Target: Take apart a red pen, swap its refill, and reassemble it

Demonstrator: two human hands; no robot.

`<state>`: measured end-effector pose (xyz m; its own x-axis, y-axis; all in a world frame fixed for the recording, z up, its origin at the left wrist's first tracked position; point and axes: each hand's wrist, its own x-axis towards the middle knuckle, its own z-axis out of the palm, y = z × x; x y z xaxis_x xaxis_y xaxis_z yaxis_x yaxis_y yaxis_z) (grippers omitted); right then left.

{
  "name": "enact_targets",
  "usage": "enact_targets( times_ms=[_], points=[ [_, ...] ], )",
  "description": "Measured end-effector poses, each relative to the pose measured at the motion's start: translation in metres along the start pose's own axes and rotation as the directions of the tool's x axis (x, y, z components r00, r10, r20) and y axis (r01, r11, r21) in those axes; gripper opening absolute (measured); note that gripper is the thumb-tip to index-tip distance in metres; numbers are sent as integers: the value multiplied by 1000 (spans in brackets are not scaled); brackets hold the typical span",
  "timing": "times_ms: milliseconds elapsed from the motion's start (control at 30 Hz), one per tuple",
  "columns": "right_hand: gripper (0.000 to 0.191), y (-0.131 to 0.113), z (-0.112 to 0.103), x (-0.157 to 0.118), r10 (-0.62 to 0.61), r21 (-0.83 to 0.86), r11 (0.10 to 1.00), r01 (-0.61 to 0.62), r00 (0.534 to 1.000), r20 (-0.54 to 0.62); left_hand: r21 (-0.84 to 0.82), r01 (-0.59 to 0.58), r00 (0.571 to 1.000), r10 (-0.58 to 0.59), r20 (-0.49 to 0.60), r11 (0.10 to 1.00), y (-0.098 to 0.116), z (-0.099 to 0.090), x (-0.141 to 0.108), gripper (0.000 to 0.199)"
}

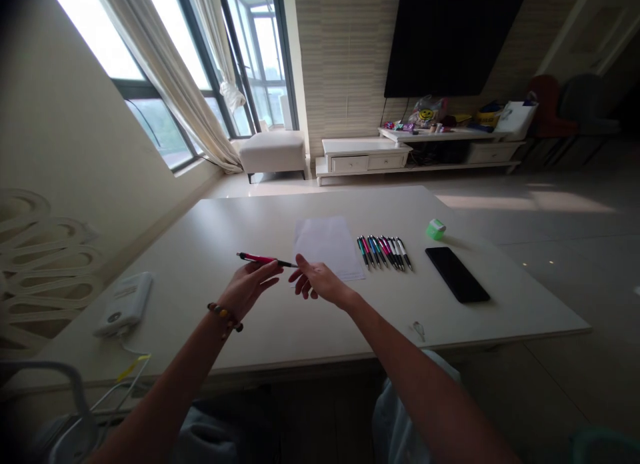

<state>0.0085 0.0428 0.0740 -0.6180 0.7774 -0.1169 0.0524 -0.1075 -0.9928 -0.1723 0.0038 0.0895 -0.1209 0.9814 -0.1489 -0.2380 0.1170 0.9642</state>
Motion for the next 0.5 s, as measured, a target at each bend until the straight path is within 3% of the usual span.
enact_targets(
  times_ms=[133,267,367,433,500],
  points=[
    [49,-5,1,-8,-8,276,961,-1,999,32,22,25,993,-27,116,999,6,31,-7,30],
    [38,-8,-13,-20,49,432,896,-103,990,136,-264,-29,993,58,101,964,5,43,-4,26],
    [32,-8,-17,-30,63,519,838,-171,974,219,-360,-5,990,55,129,933,3,50,0,18],
    [30,-6,-15,-35,45,527,839,-137,982,183,-369,22,989,34,145,929,1,55,2,14],
    [31,-3,-10,-39,-12,420,908,13,1000,-4,-381,41,990,14,141,924,0,60,4,11]
  ],
)
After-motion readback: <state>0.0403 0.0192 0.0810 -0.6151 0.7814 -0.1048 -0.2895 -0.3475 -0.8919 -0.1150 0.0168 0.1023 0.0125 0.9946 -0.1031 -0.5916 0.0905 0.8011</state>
